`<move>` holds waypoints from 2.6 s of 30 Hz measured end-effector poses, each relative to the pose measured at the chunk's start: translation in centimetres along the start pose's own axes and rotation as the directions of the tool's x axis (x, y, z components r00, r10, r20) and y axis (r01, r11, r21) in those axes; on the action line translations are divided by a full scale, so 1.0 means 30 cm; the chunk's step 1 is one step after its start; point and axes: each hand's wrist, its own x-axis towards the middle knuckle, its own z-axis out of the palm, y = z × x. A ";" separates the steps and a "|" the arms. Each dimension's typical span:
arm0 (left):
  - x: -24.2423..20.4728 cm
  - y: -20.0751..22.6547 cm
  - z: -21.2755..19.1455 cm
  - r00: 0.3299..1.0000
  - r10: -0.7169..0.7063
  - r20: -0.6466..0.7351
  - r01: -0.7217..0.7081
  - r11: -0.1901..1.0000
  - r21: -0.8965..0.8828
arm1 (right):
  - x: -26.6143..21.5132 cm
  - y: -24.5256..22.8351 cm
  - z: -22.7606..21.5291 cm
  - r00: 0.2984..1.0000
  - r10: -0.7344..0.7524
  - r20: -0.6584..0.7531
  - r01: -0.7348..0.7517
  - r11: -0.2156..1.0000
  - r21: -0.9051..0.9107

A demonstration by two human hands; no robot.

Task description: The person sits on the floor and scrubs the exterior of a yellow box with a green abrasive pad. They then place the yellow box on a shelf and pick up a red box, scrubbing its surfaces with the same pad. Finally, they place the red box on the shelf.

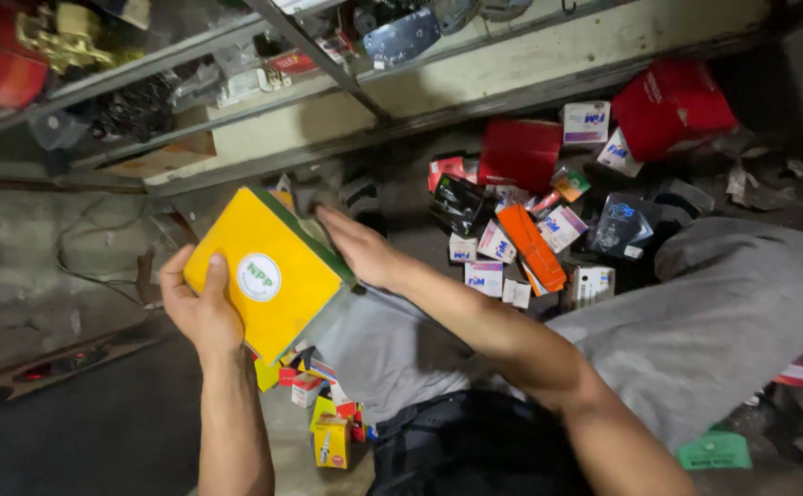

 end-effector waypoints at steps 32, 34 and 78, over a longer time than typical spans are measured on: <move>0.022 0.385 0.154 0.777 0.174 0.605 -0.596 0.515 0.617 | -0.094 -0.500 -0.270 0.930 0.196 -0.311 0.004 0.841 0.542; 0.026 0.383 0.153 0.787 0.171 0.593 -0.588 0.500 0.636 | -0.133 -0.469 -0.233 0.933 0.223 -0.282 -0.018 0.812 0.584; 0.020 0.250 0.116 0.883 0.181 0.433 -0.395 0.786 0.477 | 0.056 -0.588 -0.377 0.993 -0.055 0.105 0.027 0.968 0.251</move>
